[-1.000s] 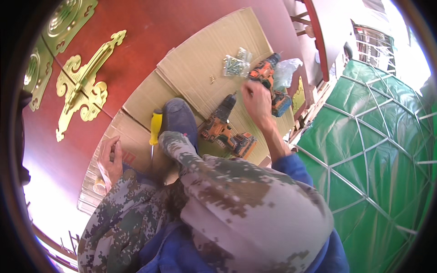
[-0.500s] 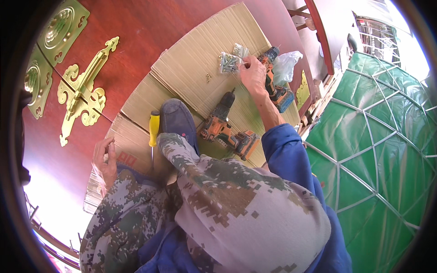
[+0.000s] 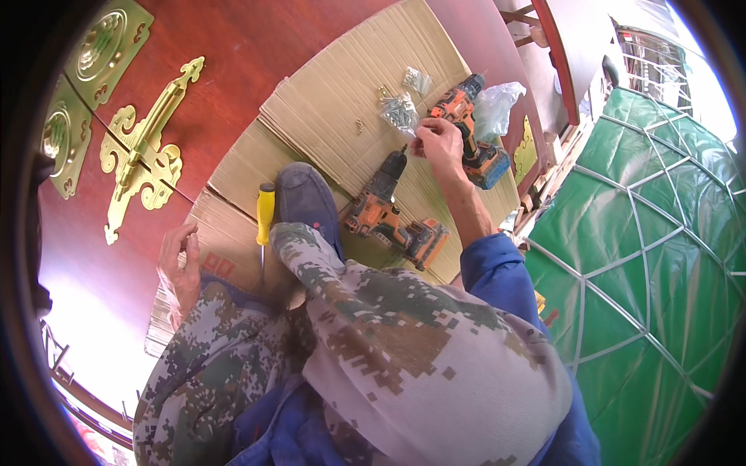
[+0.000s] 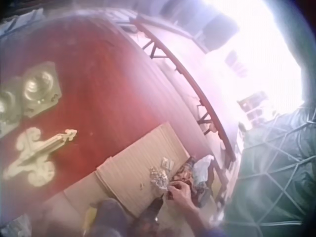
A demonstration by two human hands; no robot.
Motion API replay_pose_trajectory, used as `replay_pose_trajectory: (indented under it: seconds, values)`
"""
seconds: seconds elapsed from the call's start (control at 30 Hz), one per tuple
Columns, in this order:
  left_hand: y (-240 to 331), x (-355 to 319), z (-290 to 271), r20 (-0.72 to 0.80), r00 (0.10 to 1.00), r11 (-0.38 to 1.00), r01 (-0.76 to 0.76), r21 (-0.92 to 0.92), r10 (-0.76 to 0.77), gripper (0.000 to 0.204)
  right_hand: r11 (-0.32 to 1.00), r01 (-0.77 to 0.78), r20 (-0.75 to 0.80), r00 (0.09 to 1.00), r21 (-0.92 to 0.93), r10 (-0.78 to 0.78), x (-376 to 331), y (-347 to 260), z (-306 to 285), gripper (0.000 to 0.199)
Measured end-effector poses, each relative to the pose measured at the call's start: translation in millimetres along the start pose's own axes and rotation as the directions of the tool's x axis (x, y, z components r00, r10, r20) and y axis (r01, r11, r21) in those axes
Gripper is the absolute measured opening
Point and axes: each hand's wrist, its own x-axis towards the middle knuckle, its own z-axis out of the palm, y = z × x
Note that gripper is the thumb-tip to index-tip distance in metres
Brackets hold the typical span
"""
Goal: The person installs a brass door latch on a red wooden door. They position the latch, use a cordless drill to drive screws, and tighten them with a screwdriver. The latch is secured to the door.
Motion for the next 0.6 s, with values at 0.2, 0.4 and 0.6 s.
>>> replay_pose_trajectory:
  seconds: [0.2, 0.4, 0.6]
  values:
    - [-0.3, -0.7, 1.1, -0.023, 1.000, 1.000, -0.001, 0.030, 0.002, 0.017, 0.422, 0.410, 0.067, 0.777, -0.808, -0.626, -3.6, 3.9, -6.6, 0.020]
    - [5.5, 0.3, 3.2, -0.032, 0.999, 1.000, 0.014, 0.006, -0.013, 0.016, 0.287, 0.734, 0.386, 0.598, -0.615, -0.703, 25.8, -14.3, 25.2, 0.014]
    - [0.8, 0.8, 13.0, -0.026, 0.999, 0.999, 0.028, -0.027, -0.029, 0.015, 0.113, 0.799, 0.519, 0.484, -0.591, -0.704, 40.9, -18.9, 29.5, 0.011]
